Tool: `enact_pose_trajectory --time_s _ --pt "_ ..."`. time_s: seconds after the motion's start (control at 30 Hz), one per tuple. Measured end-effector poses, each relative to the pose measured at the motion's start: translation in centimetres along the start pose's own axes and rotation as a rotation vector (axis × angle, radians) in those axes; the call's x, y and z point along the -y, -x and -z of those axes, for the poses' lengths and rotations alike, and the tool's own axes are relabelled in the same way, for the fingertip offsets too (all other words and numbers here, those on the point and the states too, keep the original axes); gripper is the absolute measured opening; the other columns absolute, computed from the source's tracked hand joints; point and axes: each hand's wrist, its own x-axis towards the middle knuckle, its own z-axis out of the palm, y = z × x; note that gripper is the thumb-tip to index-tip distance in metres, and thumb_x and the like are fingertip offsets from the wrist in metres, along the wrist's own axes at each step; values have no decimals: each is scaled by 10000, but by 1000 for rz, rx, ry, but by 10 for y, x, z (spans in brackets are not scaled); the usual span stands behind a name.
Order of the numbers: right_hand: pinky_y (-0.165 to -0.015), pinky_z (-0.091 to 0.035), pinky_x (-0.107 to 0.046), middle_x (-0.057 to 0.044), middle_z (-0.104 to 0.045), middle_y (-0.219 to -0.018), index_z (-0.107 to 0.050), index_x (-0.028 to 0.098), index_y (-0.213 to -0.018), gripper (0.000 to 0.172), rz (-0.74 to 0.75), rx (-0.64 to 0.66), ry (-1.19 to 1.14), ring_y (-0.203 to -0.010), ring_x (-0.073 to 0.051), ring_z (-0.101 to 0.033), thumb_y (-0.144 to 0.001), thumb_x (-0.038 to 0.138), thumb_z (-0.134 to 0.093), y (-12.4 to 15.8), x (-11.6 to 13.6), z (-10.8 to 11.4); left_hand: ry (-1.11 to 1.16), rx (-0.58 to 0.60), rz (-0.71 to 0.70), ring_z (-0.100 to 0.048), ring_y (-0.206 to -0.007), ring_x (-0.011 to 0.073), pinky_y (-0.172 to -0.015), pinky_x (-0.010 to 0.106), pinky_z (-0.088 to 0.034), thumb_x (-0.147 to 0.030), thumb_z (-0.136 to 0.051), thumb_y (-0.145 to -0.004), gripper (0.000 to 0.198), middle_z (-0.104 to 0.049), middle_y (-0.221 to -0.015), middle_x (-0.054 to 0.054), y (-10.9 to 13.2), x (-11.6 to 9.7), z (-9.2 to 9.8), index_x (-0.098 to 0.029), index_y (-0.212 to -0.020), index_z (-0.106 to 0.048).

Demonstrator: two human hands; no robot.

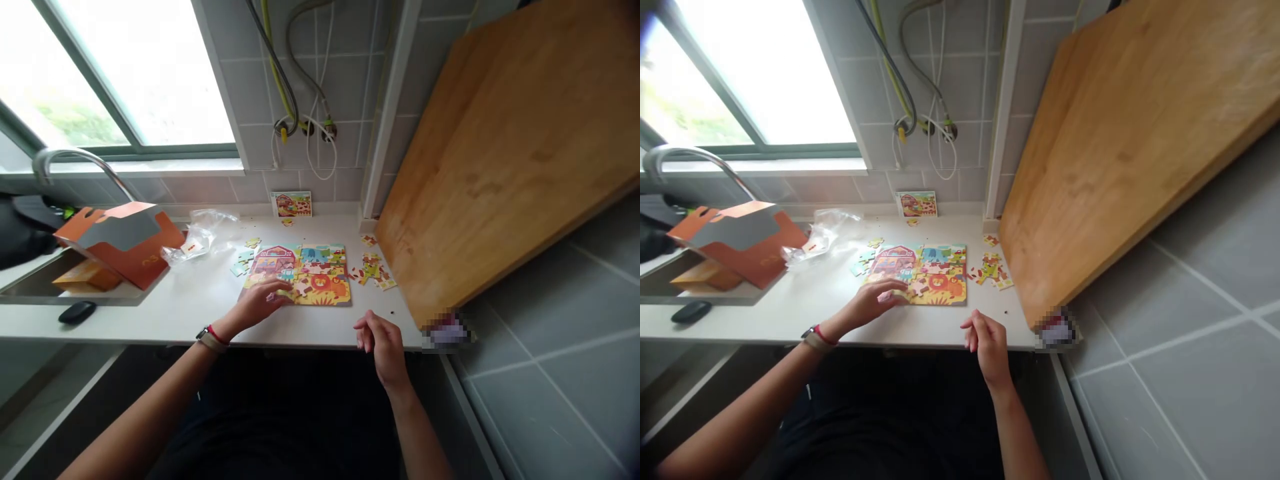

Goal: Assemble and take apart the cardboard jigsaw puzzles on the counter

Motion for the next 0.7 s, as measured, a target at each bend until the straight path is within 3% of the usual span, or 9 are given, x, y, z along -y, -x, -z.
enact_pose_trajectory --time_s 0.2,0.37,0.57,0.7 --pt "-528 -407 -281 26 -479 -444 -721 187 -668 488 128 -27 106 -461 -132 -487 -906 603 -629 -35 -4 -22 -108 -10 41 -646 -1185 305 -1031 451 -535 -399 -696 -906 361 -690 -1261 125 -7 4 -14 -218 -1218 -689" --pt "-554 -426 -271 30 -497 -481 -718 181 -730 475 138 22 286 -495 -140 -499 -943 582 -576 -30 -11 -19 -88 -47 65 -663 -1138 282 -1008 436 -548 -356 -649 -932 300 -697 -1233 106 -12 -5 -28 -226 -1200 -688" --pt "-533 -403 -253 37 -502 -494 -720 169 -752 471 121 70 380 -474 -120 -483 -975 537 -529 -26 -16 -20 -31 -36 -24 -661 -1156 257 -1031 424 -541 -363 -513 -997 288 -708 -1221 96 -13 -5 -36 -220 -1166 -698" --pt "-535 -414 -268 29 -506 -502 -723 173 -742 461 183 60 360 -483 -128 -495 -995 488 -501 -23 2 -25 -12 -5 -68 -683 -1127 259 -1016 400 -558 -441 -515 -989 332 -724 -1197 94 -14 1 -36 -223 -1119 -729"
